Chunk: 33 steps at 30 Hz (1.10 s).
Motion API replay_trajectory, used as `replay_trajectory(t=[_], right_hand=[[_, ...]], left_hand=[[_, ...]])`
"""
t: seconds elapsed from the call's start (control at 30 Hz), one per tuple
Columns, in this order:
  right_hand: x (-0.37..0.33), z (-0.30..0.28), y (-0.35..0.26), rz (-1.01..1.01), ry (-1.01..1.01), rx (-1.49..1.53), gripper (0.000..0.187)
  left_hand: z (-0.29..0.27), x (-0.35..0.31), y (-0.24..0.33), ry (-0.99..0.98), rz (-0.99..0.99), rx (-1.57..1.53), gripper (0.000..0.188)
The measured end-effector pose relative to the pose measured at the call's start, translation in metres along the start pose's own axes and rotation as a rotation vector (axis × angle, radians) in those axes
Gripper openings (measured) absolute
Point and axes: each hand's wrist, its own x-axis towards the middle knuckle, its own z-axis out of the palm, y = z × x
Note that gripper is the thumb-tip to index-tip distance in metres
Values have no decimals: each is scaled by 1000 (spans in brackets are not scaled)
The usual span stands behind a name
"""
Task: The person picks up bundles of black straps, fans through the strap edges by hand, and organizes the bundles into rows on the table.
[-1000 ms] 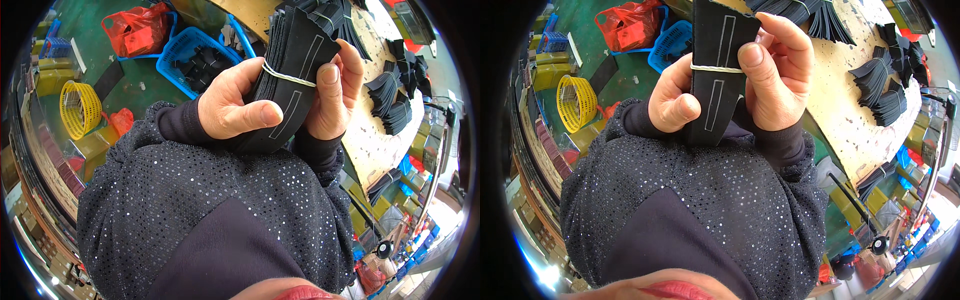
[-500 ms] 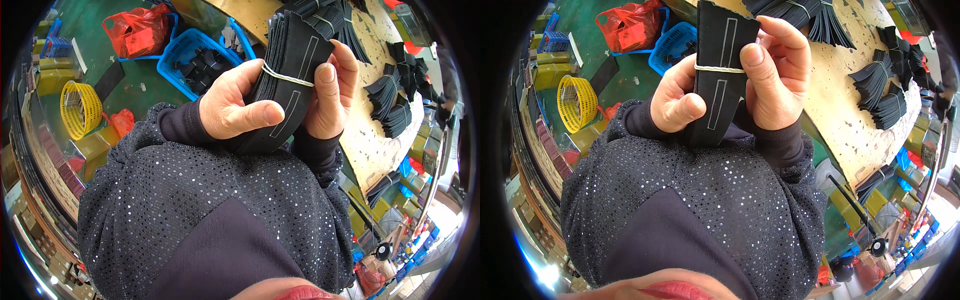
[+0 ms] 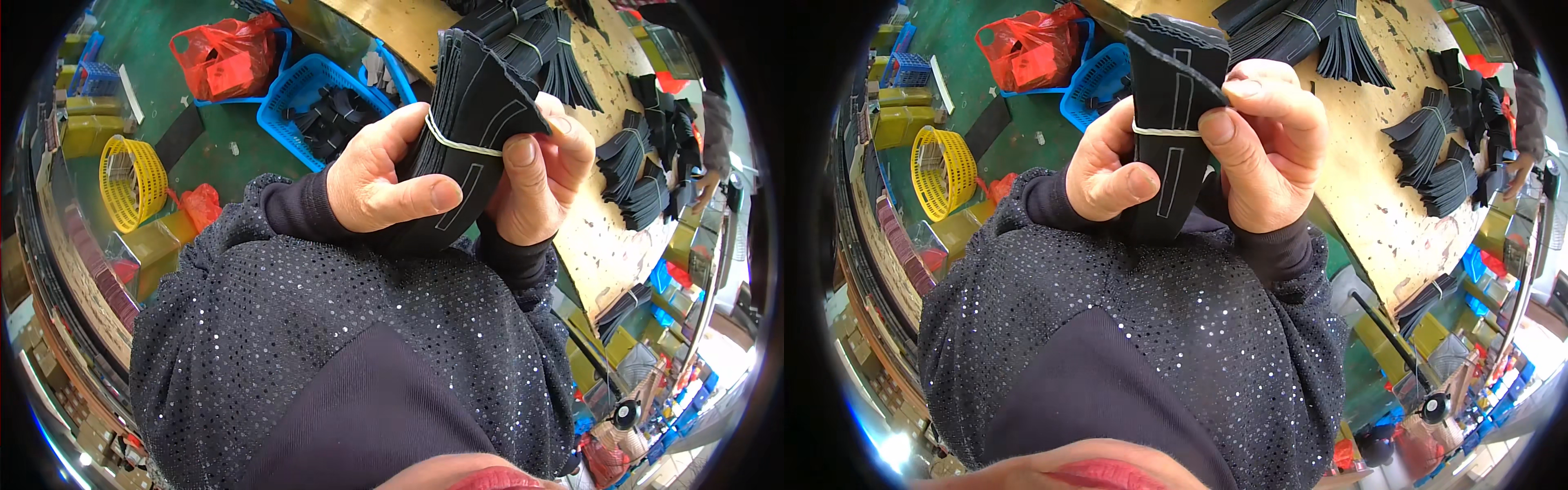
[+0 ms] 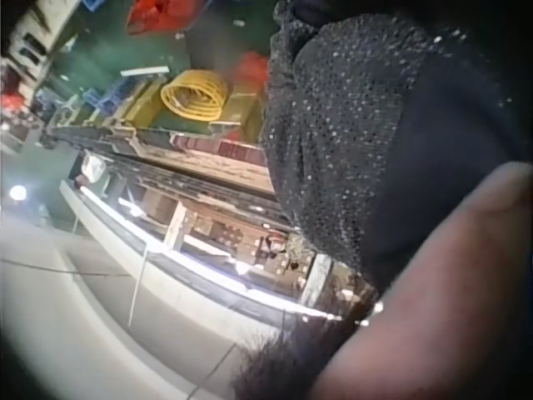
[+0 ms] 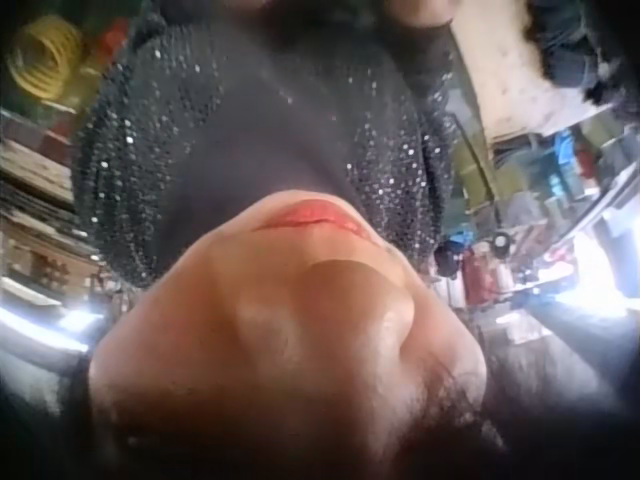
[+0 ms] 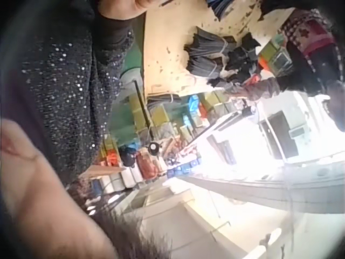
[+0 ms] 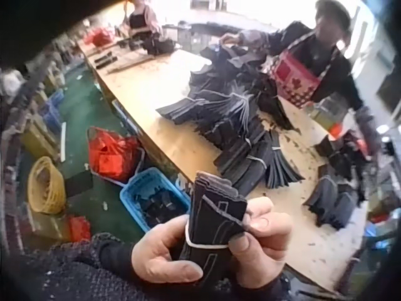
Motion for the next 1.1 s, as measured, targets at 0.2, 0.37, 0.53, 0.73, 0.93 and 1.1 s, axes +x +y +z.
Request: replay_trajectory(t=[0.2, 0.37, 0.53, 0.73, 0.93, 1.1], right_hand=[[-2, -3, 0, -3, -40, 12, 27], [-1, 0, -3, 12, -43, 5, 27], [-3, 1, -3, 3, -31, 5, 27], [-4, -1, -3, -9, -74, -1, 27], [2, -6, -3, -116, -203, -100, 20], [6, -9, -1, -141, -288, -76, 14]], left_hand=[[0, -2, 1, 6, -12, 24, 54], [0, -3, 2, -20, -9, 30, 60], [1, -5, 3, -9, -10, 17, 54], [4, -6, 2, 3, 14, -4, 55], [-4, -2, 2, 37, 95, 248, 54], [-8, 1, -2, 61, 279, 534, 64]])
